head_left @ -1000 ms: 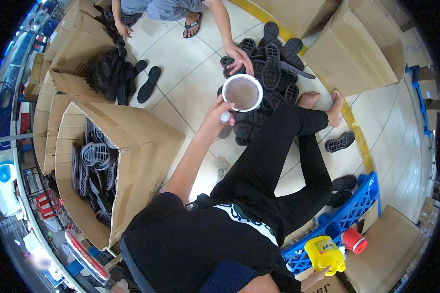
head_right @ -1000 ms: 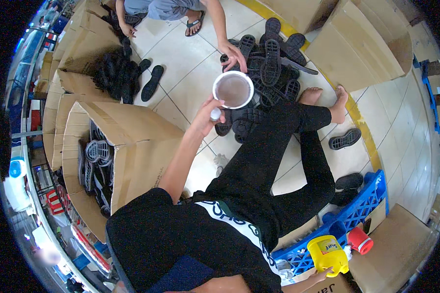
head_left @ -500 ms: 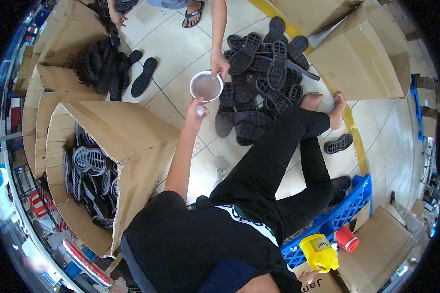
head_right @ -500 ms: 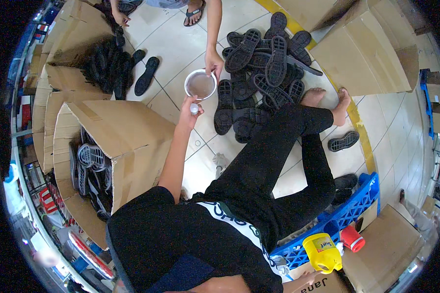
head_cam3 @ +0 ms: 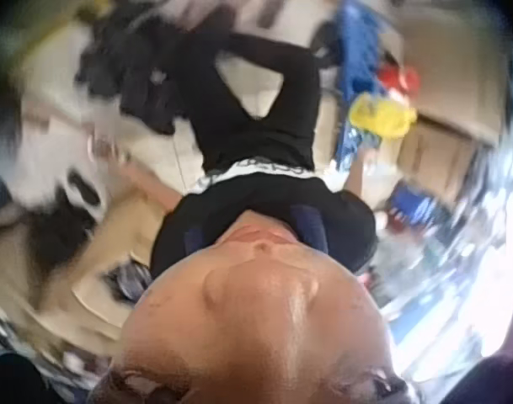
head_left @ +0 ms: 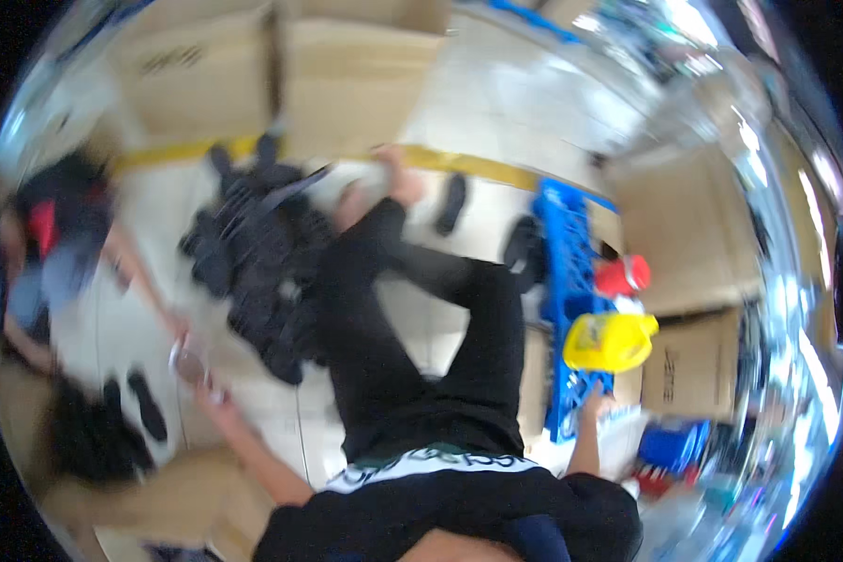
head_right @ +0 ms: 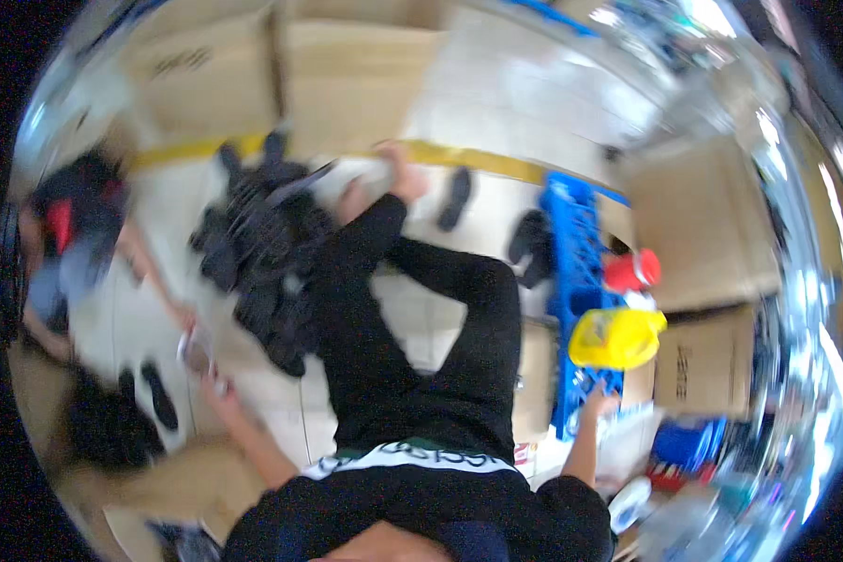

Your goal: Applying a liquid cleaning or priming agent to shoe soles using a small brush.

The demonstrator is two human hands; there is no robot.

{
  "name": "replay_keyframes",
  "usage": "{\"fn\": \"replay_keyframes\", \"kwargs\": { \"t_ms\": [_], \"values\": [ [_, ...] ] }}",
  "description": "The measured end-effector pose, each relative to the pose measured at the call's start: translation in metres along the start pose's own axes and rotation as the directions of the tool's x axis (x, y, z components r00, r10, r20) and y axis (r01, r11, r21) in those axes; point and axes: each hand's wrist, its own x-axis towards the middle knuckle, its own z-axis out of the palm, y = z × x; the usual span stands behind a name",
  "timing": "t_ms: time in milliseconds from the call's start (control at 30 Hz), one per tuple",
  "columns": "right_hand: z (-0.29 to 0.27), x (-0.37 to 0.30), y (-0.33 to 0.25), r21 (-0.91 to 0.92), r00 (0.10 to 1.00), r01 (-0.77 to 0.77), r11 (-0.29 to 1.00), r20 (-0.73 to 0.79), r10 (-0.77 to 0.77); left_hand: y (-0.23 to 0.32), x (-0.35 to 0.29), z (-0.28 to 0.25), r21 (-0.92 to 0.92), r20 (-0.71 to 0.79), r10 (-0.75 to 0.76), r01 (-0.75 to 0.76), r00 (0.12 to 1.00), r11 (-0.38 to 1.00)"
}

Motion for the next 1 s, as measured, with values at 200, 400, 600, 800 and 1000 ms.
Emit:
{"fn": "replay_keyframes", "kwargs": {
  "t_ms": [200,400,600,800,1000],
  "values": [
    [-0.006,-0.115,-0.051,0.174,0.851,0.172,0.97,0.47,-0.235,-0.024,0.02,0.116,-0.82,0.535,-0.585,0.543,0.61,-0.183],
    [-0.017,-0.196,-0.152,0.15,0.235,-0.675,0.722,0.972,0.017,0.056,0.019,0.031,-0.547,0.837,-0.402,0.566,0.371,-0.617],
    [-0.042,-0.201,-0.247,0.561,0.587,-0.317,0.765,0.749,-0.306,0.261,0.122,-0.007,-0.139,0.882,0.399,0.948,0.25,-0.286],
    [-0.124,-0.184,-0.359,0.919,0.412,0.316,0.237,0.092,-0.907,0.448,0.102,-0.025,-0.011,0.462,0.827,0.931,-0.32,0.366],
    [-0.071,-0.134,-0.257,0.794,0.543,0.285,0.537,0.328,-0.773,0.539,0.092,-0.05,0.04,0.297,0.866,0.912,-0.402,0.409]
  ]
}}
